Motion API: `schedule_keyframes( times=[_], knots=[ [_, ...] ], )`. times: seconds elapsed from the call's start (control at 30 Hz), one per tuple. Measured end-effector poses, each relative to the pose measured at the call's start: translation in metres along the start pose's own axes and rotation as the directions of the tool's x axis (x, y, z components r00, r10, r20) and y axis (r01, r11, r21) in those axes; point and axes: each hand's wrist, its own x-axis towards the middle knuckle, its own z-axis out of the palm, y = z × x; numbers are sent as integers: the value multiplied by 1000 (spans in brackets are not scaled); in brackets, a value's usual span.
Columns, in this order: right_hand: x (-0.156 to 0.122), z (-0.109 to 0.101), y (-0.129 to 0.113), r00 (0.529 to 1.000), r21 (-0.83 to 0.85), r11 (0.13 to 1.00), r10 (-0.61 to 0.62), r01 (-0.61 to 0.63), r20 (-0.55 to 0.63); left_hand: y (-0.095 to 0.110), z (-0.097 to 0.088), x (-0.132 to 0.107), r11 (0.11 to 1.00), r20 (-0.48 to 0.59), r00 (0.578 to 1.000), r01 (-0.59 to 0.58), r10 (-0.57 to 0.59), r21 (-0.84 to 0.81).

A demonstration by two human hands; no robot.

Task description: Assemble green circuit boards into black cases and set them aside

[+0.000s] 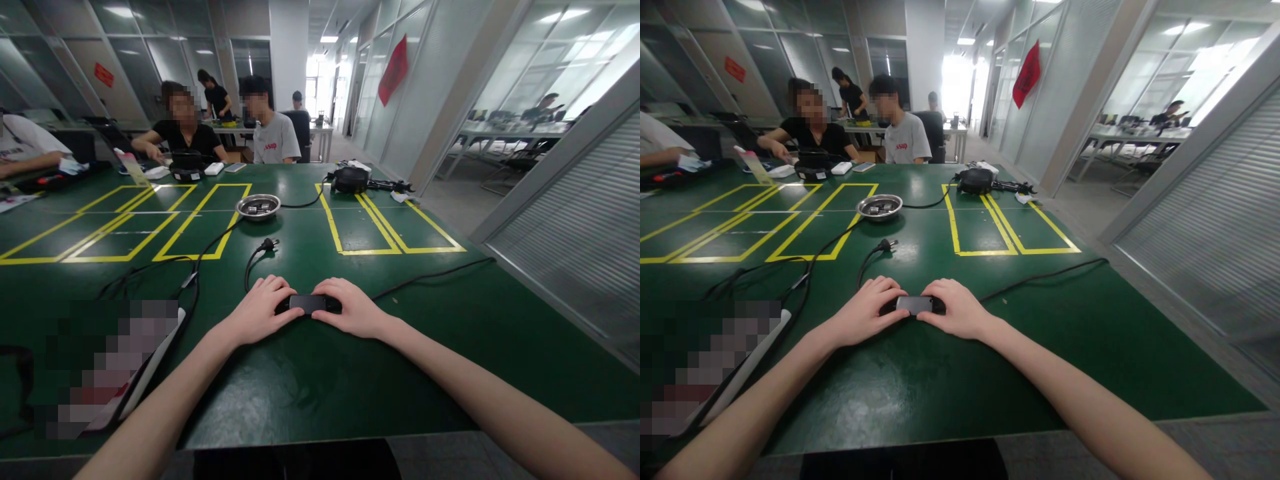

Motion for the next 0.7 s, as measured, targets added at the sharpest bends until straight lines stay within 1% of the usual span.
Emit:
schedule_keyframes(
  times=[0.13, 0.27, 0.33, 0.4, 0.57, 0.63, 0.7],
  knots=[
    [-2, 0, -2, 1000, 97, 995, 12, -10, -21, 5, 1, 1, 999, -37, 999, 16, -18, -41],
    [0, -2, -5, 993, 145, 983, 117, -112, -26, 7, 1, 2, 996, -103, 994, 19, -28, -87],
    [1, -4, -8, 990, 146, 980, 138, -134, -16, 8, 1, 1, 995, -113, 993, 9, -21, -103],
    [1, -6, -11, 992, 146, 983, 120, -115, -31, 9, 1, 1, 994, -116, 993, -4, -9, -110],
    [-1, -4, -11, 990, 86, 996, 22, -11, -136, 11, 4, 2, 998, -113, 993, -46, 40, -52],
    [-1, -2, -9, 989, 55, 998, -15, 23, -148, 11, 6, 2, 998, -126, 991, -53, 49, -24],
    [-1, -1, -7, 991, 47, 999, -18, 25, -130, 12, 7, 3, 999, -146, 988, -54, 54, 1]
  ],
)
